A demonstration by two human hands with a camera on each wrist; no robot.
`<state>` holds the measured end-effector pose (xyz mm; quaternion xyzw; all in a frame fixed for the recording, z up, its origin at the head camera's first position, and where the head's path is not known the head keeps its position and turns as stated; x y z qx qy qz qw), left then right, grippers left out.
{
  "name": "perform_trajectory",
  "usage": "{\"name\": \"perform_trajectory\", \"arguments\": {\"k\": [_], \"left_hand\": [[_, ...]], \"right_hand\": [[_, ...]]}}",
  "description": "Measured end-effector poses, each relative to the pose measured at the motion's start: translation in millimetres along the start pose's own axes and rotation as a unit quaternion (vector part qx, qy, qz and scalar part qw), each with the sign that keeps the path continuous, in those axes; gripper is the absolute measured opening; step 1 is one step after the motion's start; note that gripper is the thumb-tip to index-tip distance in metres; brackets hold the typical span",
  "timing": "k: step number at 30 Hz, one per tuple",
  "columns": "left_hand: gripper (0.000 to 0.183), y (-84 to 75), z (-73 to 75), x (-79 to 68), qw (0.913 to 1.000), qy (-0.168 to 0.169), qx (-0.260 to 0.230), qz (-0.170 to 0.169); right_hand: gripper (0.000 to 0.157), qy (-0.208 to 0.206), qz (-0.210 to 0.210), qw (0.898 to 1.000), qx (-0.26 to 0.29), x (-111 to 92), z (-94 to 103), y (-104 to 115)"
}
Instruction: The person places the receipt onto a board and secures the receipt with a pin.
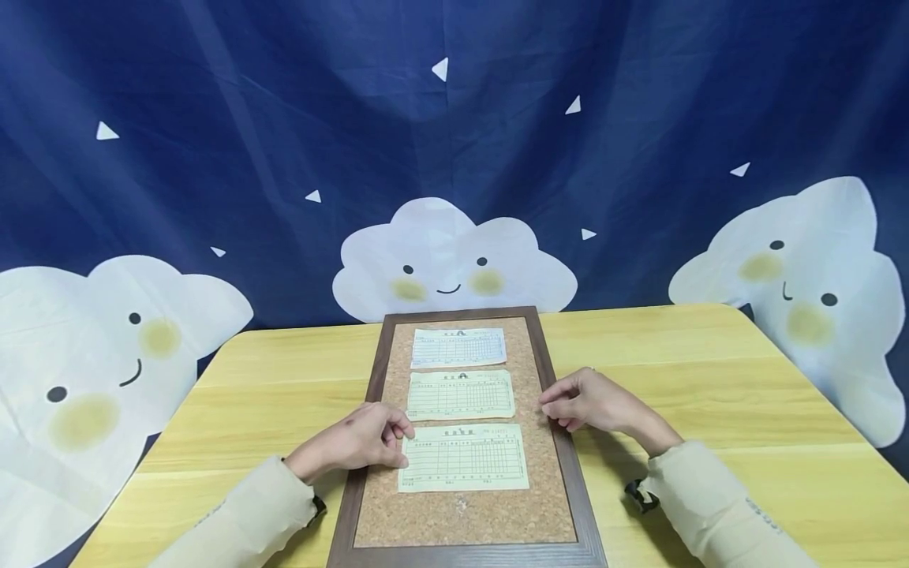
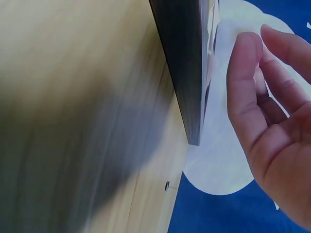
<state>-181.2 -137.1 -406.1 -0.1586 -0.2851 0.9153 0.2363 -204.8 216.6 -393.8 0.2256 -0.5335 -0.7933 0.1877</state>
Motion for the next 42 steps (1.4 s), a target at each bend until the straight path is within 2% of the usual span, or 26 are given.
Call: {"name": "perform_trajectory", "arguments": {"k": [35,42], "left_hand": [[0.027,-1.0,1.3,0.7,0.9997,-0.002,0.022,-0.007],[0.027,-1.5,1.5,-0.2,0.9999,0.0,0.01,-0.003]], "right_hand": [[0.032,-0.048,-0.014,0.999,0.012,-9,33.9,-9],[0.027,-0.066,-0.017,0.998,-0.001,-10,38.8,-11]]}}
Point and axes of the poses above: each hand's wrist, its own x-axis towards the middle knuckle, its own z-axis out of the back of the hand, y = z × x, the point moved 2 cm from there along x, towards the middle knuckle, and after that the axes turned 6 degrees about x, right-handed, at the moved point
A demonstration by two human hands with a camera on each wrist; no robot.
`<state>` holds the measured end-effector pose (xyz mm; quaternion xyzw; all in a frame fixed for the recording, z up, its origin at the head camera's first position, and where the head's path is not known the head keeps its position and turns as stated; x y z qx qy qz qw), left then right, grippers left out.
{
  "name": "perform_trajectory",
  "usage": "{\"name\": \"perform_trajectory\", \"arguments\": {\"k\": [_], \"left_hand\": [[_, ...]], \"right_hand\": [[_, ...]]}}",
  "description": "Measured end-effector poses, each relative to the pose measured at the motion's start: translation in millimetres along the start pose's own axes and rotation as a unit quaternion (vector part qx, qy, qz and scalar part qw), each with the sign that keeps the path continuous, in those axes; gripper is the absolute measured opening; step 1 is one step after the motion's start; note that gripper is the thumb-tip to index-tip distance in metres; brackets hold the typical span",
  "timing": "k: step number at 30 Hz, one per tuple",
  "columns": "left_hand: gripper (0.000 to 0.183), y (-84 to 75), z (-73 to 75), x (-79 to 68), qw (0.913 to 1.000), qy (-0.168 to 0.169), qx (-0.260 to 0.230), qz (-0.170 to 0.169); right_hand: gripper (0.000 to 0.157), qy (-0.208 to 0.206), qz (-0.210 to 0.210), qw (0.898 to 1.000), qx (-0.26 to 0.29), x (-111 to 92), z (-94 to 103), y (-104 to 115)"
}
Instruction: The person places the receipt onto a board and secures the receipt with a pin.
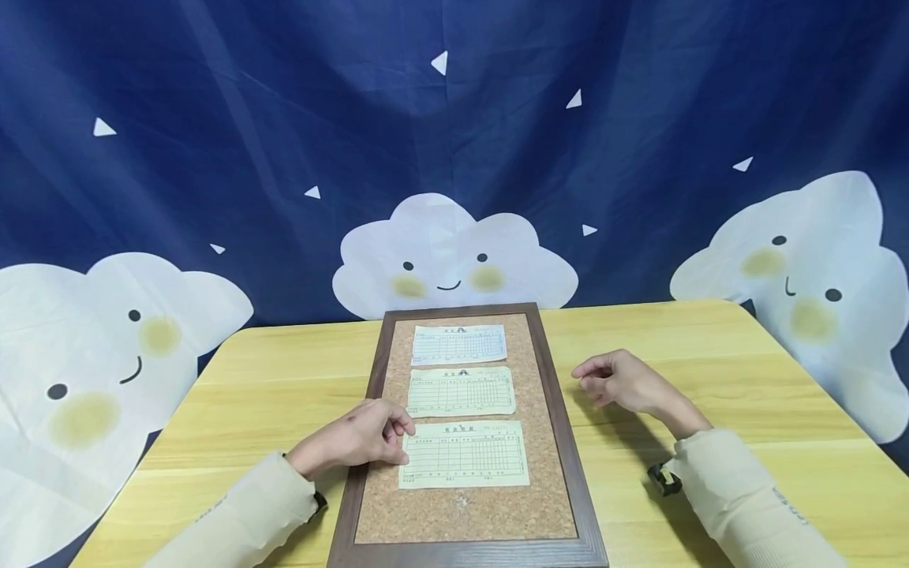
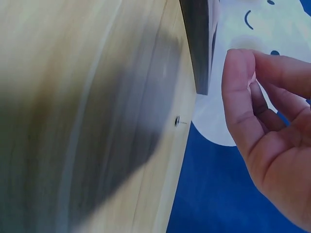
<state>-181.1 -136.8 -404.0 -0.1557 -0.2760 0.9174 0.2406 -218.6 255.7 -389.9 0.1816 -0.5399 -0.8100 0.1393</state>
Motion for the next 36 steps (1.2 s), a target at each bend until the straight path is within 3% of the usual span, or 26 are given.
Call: {"name": "perform_trajectory", "arguments": {"k": [13,36], "left_hand": [[0.028,0.2,-0.2,-0.3,1.0,0.0,-0.001,0.001],[0.027,-0.9,-0.5,-0.6,1.0,-0.001,0.009,0.0]], "right_hand": [[0.024,-0.021,-0.007,1.0,-0.009,-1,7.2,-8],[0.026,-0.071,-0.043,0.994,-0.074,2,28.5,-17]]}}
Point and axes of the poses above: each hand's wrist, its own x-axis towards the middle knuckle, its own z-axis out of the back of the hand, y = z × x, the point moved 2 cm from there along x, towards the middle knuckle, and after that the axes turned 6 degrees about x, right-handed, at the moved point
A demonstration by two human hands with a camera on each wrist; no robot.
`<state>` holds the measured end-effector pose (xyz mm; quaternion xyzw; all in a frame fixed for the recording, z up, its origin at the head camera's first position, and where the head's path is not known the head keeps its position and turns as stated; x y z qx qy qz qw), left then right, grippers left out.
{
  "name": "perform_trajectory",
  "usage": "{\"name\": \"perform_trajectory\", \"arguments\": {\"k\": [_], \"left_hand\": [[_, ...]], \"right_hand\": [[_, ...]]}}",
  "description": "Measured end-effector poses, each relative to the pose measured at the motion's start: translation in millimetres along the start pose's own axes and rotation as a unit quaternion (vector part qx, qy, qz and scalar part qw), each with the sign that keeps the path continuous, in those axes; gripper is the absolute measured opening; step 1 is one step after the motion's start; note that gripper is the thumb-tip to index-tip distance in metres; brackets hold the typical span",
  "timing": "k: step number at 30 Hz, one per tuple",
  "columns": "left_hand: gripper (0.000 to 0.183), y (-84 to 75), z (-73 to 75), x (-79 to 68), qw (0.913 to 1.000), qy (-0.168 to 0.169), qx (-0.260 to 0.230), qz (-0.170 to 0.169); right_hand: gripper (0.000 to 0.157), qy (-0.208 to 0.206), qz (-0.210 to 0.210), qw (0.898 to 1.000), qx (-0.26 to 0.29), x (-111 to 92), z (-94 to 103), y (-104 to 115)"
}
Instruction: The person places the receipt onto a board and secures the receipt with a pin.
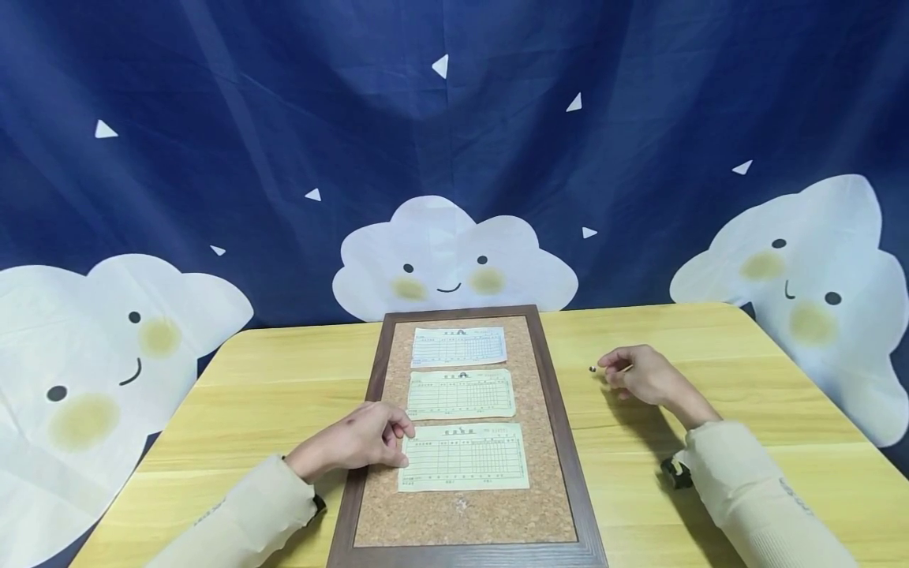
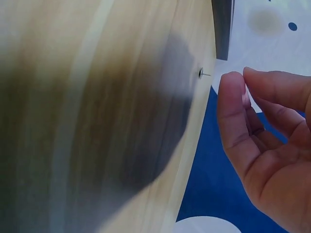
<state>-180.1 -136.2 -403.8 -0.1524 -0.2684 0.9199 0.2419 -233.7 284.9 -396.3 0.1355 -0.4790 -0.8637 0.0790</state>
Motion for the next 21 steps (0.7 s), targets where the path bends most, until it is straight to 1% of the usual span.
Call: {"name": "perform_trajectory", "arguments": {"k": [8,16,21], "left_hand": [[0.028,0.2,1.0,0.2,1.0,0.001,0.0,0.001],[0.027,-0.3,1.9,0.2,1.0,0.0,0.006,-0.001],[0.027,0.0,2.0,1.0,1.0,0.001,0.007,-0.007]], "right_hand": [[0.026,-0.005,-0.002,1.0,-0.011,6,3.2,0],[0.02,-0.005,0.01,0.999,-0.044,13,3.8,0],[0.016,-0.004,0.007,0.998,-0.056,17,3.8,0]]}}
Point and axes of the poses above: each hand's wrist, its own x-axis towards the middle knuckle, its own z-axis out of the back of the hand, y = z × x, the point moved 2 cm from there along x, towards the middle knuckle, and after that the axes turned 6 degrees about x, right-handed, at the moved point
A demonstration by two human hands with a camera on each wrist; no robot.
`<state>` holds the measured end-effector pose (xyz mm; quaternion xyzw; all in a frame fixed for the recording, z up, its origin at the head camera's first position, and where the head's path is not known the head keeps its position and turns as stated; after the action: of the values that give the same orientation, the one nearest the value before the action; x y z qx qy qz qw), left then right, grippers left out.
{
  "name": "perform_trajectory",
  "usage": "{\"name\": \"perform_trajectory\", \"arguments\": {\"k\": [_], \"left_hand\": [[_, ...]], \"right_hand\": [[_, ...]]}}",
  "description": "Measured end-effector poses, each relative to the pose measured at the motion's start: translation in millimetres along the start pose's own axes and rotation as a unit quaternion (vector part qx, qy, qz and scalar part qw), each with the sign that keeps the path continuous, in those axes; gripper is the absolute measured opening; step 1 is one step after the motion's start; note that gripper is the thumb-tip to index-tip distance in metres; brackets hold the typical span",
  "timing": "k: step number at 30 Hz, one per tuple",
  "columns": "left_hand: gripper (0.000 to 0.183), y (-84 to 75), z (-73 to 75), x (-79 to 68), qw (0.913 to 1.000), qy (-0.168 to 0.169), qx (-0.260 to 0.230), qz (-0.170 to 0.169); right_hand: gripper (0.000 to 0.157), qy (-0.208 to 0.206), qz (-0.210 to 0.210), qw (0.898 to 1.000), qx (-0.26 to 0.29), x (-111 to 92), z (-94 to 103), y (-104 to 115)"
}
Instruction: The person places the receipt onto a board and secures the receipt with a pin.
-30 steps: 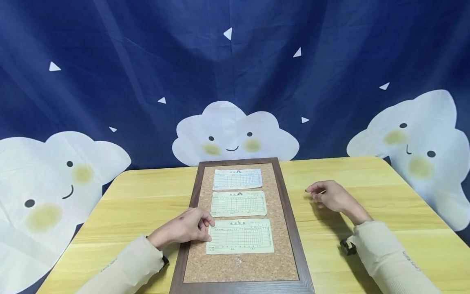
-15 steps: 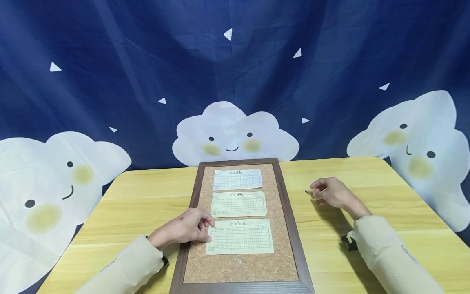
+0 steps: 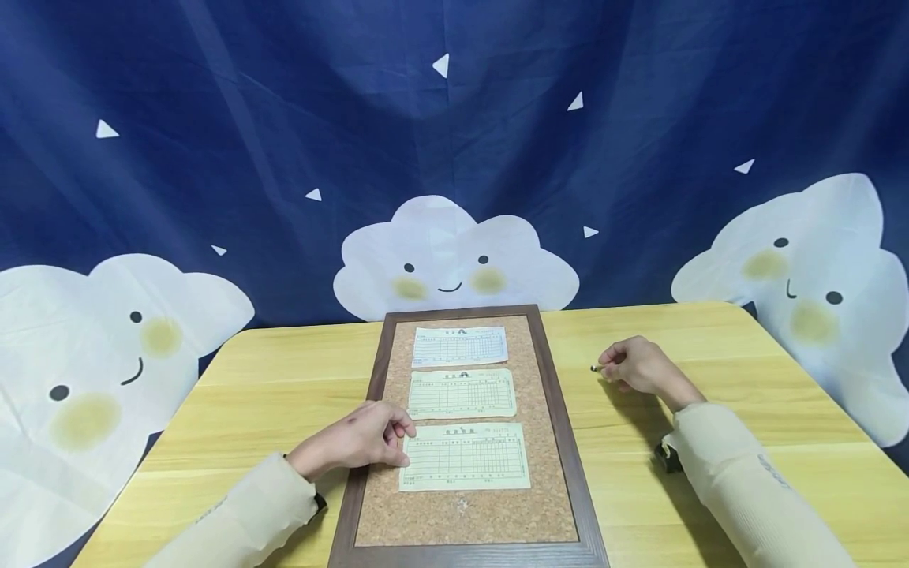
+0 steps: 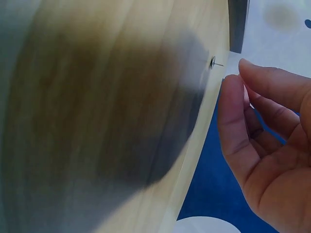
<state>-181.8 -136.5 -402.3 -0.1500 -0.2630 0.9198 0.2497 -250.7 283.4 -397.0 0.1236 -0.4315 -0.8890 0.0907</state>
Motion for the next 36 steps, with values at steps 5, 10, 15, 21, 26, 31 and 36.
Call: {"name": "perform_trajectory", "arguments": {"k": [5,10,15,21,26,31,36], "left_hand": [[0.028,0.0,-0.3,0.1,1.0,0.001,0.001,0.001],[0.028,-0.2,-0.5,-0.4,1.0,0.001,-0.004,0.003],[0.027,-0.4,-0.6,-0.2,1.0,0.0,-0.005,0.001],[0.028,0.2,-0.4,-0.1,1.0,0.002,-0.002,0.005],[0.027,0.6,-0.5,0.3,0.9999,0.008,-0.008,0.009],[0.027,0.8,0.1,0.3,0.9998,0.009,-0.012,0.015],[0.027,0.8,-0.1,0.2,0.9998,0.008,-0.014,0.015]], "right_hand": [[0.015,0.001,0.002,1.0,-0.007,3,-0.4,0],[0.012,0.006,-0.002,1.0,-0.014,8,-2.0,0],[0.01,0.006,-0.012,1.0,-0.025,11,-2.5,-2],[0.011,0.009,-0.011,0.999,-0.029,13,-2.7,-3],[0.011,0.015,-0.009,0.999,-0.028,16,-2.7,-2],[0.011,0.02,-0.013,0.999,-0.027,17,-2.4,-2],[0.011,0.025,-0.015,0.999,-0.022,17,-3.4,-2]]}}
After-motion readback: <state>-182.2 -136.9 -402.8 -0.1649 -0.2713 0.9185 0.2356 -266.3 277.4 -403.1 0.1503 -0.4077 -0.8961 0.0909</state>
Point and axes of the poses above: each hand's wrist, its own x-axis towards the middle knuckle, its own z-axis out of the back of the hand, y = z × x, the point moved 2 cm from there along x, towards the middle knuckle, and after that the axes turned 6 degrees about x, right-handed, at the moved point
